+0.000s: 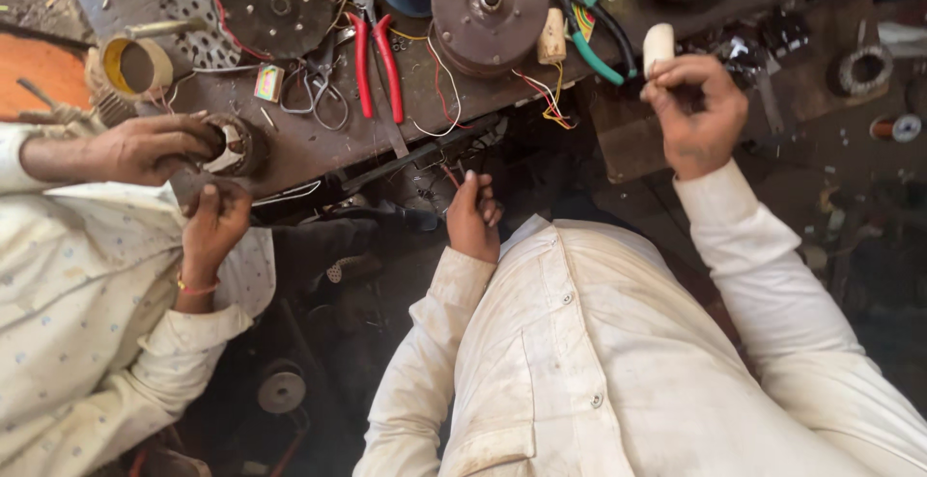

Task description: The person works at a cluttered workbench, handling electrical wires and components. They use pliers to strip wire insulation and connect wires to a motor assembly, while another person works on a separate component nearby.

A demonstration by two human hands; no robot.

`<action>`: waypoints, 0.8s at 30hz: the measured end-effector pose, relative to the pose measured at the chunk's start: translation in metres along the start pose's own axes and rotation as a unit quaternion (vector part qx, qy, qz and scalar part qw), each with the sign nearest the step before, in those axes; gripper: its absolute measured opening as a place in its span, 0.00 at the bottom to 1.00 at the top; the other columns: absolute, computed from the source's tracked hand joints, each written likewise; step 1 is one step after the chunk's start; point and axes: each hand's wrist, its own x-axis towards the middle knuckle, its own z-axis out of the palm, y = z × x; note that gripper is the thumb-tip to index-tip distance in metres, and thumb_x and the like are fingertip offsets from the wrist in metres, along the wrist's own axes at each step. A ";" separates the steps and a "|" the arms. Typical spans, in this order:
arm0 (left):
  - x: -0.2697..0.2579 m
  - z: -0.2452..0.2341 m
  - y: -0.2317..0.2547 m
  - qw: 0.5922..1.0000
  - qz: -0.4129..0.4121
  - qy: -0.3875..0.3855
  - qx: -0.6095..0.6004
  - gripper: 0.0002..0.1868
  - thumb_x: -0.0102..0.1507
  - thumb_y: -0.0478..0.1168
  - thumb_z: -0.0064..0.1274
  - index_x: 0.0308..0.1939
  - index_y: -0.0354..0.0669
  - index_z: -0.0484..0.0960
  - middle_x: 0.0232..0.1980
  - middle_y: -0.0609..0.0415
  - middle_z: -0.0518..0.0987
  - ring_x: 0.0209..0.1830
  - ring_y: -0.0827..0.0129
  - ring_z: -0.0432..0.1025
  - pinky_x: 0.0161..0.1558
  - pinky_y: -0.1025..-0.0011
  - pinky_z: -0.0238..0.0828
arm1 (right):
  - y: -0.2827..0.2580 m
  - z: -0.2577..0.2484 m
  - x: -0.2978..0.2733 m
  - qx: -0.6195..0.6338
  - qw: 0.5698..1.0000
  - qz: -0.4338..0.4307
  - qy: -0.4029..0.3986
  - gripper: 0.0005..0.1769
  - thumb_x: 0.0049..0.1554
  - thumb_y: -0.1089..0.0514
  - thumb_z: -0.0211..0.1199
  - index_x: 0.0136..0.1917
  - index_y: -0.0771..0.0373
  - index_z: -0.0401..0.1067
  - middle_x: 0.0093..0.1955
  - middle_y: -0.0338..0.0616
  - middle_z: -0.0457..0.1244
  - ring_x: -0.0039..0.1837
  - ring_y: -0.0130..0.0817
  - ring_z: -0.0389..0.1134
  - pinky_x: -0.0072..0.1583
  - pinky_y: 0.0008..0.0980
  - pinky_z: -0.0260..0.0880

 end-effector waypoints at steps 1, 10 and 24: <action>-0.001 -0.001 -0.003 1.000 0.003 0.014 -0.013 0.16 0.71 0.47 0.49 0.43 0.35 0.78 0.32 0.57 0.72 0.20 0.78 0.58 0.23 0.77 0.53 | 0.007 -0.004 0.015 -0.060 0.997 -0.042 -0.027 0.11 0.62 0.77 0.69 0.51 0.68 0.69 0.56 0.50 0.68 0.57 0.36 0.72 0.59 0.32 0.75; -0.016 0.013 -0.043 0.989 0.081 0.055 -0.107 0.14 0.69 0.45 0.51 0.42 0.35 0.78 0.32 0.58 0.72 0.21 0.79 0.59 0.25 0.77 0.55 | 0.056 -0.031 0.044 -0.219 0.965 -0.103 -0.101 0.17 0.56 0.76 0.68 0.57 0.69 0.74 0.63 0.54 0.68 0.64 0.48 0.72 0.65 0.38 0.72; 0.029 0.107 -0.033 0.986 0.151 0.029 0.067 0.18 0.64 0.45 0.61 0.49 0.32 0.84 0.30 0.65 0.74 0.22 0.85 0.58 0.22 0.82 0.48 | 0.031 0.047 0.012 -0.113 0.940 0.068 -0.316 0.29 0.52 0.66 0.74 0.67 0.64 0.73 0.44 0.45 0.67 0.41 0.33 0.67 0.46 0.30 0.69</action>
